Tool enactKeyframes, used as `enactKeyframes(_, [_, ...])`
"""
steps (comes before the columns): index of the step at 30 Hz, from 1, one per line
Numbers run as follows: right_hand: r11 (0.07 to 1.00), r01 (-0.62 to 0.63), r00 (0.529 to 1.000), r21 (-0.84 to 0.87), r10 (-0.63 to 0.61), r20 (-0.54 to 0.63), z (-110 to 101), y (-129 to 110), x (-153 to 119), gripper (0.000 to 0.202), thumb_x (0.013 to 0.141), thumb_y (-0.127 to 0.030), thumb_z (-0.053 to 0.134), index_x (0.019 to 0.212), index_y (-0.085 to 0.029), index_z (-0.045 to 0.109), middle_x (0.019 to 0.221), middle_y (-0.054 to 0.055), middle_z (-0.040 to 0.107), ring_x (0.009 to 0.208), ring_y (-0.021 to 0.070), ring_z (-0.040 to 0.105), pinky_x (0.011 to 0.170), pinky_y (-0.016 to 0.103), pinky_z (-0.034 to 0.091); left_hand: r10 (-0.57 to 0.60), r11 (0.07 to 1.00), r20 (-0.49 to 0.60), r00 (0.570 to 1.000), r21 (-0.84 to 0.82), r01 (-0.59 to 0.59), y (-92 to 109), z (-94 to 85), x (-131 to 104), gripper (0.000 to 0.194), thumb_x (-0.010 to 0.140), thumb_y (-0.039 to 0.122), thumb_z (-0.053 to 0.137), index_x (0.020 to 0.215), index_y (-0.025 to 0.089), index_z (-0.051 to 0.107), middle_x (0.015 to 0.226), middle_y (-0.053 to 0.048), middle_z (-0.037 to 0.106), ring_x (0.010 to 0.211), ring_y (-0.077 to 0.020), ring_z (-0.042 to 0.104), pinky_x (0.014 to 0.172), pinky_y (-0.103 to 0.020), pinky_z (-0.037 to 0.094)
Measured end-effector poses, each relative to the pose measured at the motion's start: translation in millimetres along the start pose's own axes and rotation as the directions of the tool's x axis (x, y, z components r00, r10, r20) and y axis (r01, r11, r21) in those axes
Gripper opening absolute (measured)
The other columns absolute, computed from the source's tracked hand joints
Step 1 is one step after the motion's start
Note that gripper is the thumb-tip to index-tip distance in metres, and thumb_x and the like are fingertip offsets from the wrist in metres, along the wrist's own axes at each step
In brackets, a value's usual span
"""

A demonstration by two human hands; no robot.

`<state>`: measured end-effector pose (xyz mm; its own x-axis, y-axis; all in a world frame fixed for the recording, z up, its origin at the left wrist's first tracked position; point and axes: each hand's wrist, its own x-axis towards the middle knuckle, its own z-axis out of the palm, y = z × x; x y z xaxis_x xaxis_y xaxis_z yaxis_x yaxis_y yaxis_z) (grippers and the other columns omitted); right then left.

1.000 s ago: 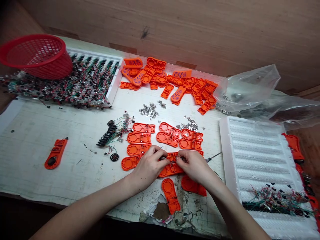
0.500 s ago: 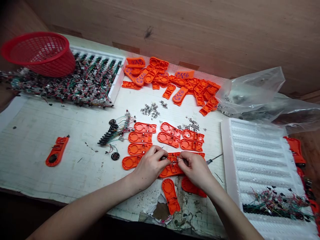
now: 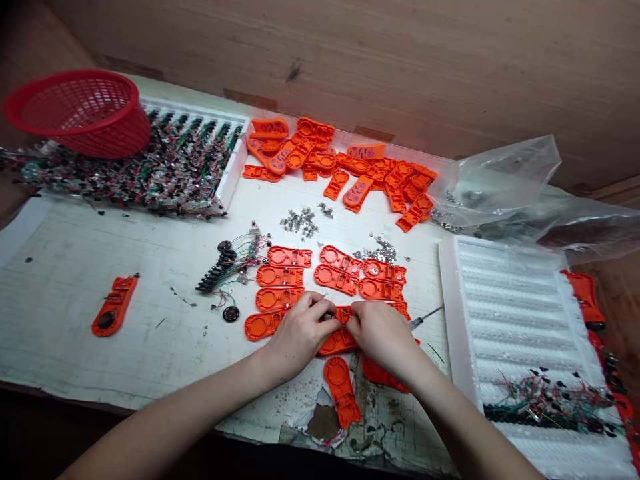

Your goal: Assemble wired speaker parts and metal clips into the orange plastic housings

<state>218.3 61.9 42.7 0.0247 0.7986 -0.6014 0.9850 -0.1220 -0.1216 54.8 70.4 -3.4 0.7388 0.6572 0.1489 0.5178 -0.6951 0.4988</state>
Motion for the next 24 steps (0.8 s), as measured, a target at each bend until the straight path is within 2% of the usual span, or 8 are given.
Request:
enactKeyframes(3, [1.0,0.016,1.0,-0.023,-0.016,-0.001,-3,4,-2,0.018,0.082,-0.021,0.045,0.066,-0.018,0.053,0.068,0.007,0.062,0.061,0.0163,0.054,0.052,0.027,0.023,-0.017,1.0,-0.014,1.0,-0.007,0.016,1,-0.6,0,0.017,0.092,0.023,0.048,0.085,0.019,0.063,0.093,-0.004,0.058,0.094,-0.0192,0.044,0.076,-0.03,0.048])
enactKeyframes(6, [0.984,0.127,0.992,0.122,-0.129,0.008,-9,22,-4,0.019,0.083,-0.029,0.053,0.067,-0.019,0.053,0.065,0.004,0.06,0.059,0.0144,0.05,0.053,0.026,0.027,-0.052,0.998,-0.022,0.998,-0.04,0.051,2,-4.3,0,0.009,0.089,0.019,0.053,0.095,0.016,0.059,0.099,-0.006,0.058,0.095,-0.0191,0.048,0.079,-0.031,0.049])
enactKeyframes(11, [0.956,0.085,0.995,0.281,-0.096,0.027,-18,40,10,0.036,0.075,-0.043,0.063,0.056,-0.02,0.043,0.05,-0.005,0.042,0.05,0.0102,0.036,0.048,0.024,0.024,-0.083,0.995,-0.016,0.996,-0.062,0.081,2,-11.5,2,0.028,0.08,0.017,0.065,0.105,0.015,0.055,0.105,-0.006,0.059,0.097,-0.0217,0.051,0.081,-0.034,0.05])
enactKeyframes(14, [0.978,0.055,0.998,0.199,-0.059,0.015,-20,33,22,0.042,0.07,-0.044,0.067,0.051,-0.02,0.039,0.047,-0.005,0.037,0.049,0.0097,0.034,0.048,0.025,0.022,-0.077,0.996,0.005,0.997,-0.044,0.077,0,-12.4,4,0.027,0.079,0.02,0.067,0.104,0.018,0.056,0.096,-0.003,0.063,0.092,-0.0219,0.053,0.077,-0.035,0.05])
enactKeyframes(18, [0.999,0.024,0.999,0.037,-0.023,-0.024,-19,27,28,0.041,0.065,-0.045,0.071,0.05,-0.02,0.042,0.048,-0.003,0.041,0.049,0.0111,0.037,0.047,0.025,0.021,-0.048,0.998,0.018,0.999,-0.036,0.048,-2,-10.9,4,0.03,0.078,0.022,0.068,0.105,0.018,0.056,0.093,-0.003,0.065,0.088,-0.021,0.055,0.075,-0.034,0.049])
enactKeyframes(20, [0.999,0.039,0.999,0.038,-0.037,-0.035,-20,31,26,0.039,0.066,-0.043,0.071,0.05,-0.02,0.043,0.049,-0.003,0.042,0.049,0.0113,0.038,0.047,0.025,0.021,-0.042,0.999,0.012,0.999,-0.017,0.042,0,-10.0,4,0.029,0.078,0.02,0.068,0.104,0.018,0.057,0.093,-0.003,0.065,0.088,-0.0213,0.055,0.074,-0.034,0.049])
enactKeyframes(22, [0.982,0.097,0.995,0.162,-0.096,-0.012,-21,39,21,0.033,0.069,-0.042,0.068,0.056,-0.02,0.047,0.051,-0.003,0.045,0.05,0.0115,0.041,0.048,0.024,0.026,-0.043,0.999,-0.002,0.999,-0.007,0.043,1,-9.1,3,0.027,0.078,0.018,0.067,0.103,0.018,0.057,0.094,-0.003,0.066,0.088,-0.0216,0.055,0.074,-0.034,0.05])
enactKeyframes(24, [0.921,0.189,0.982,0.341,-0.184,-0.047,-21,47,13,0.021,0.076,-0.039,0.062,0.072,-0.02,0.054,0.061,-0.002,0.054,0.056,0.0129,0.048,0.051,0.024,0.034,-0.044,0.999,-0.023,0.999,-0.015,0.044,3,-8.1,2,0.026,0.078,0.016,0.065,0.103,0.017,0.057,0.096,-0.003,0.066,0.089,-0.0214,0.055,0.075,-0.034,0.05])
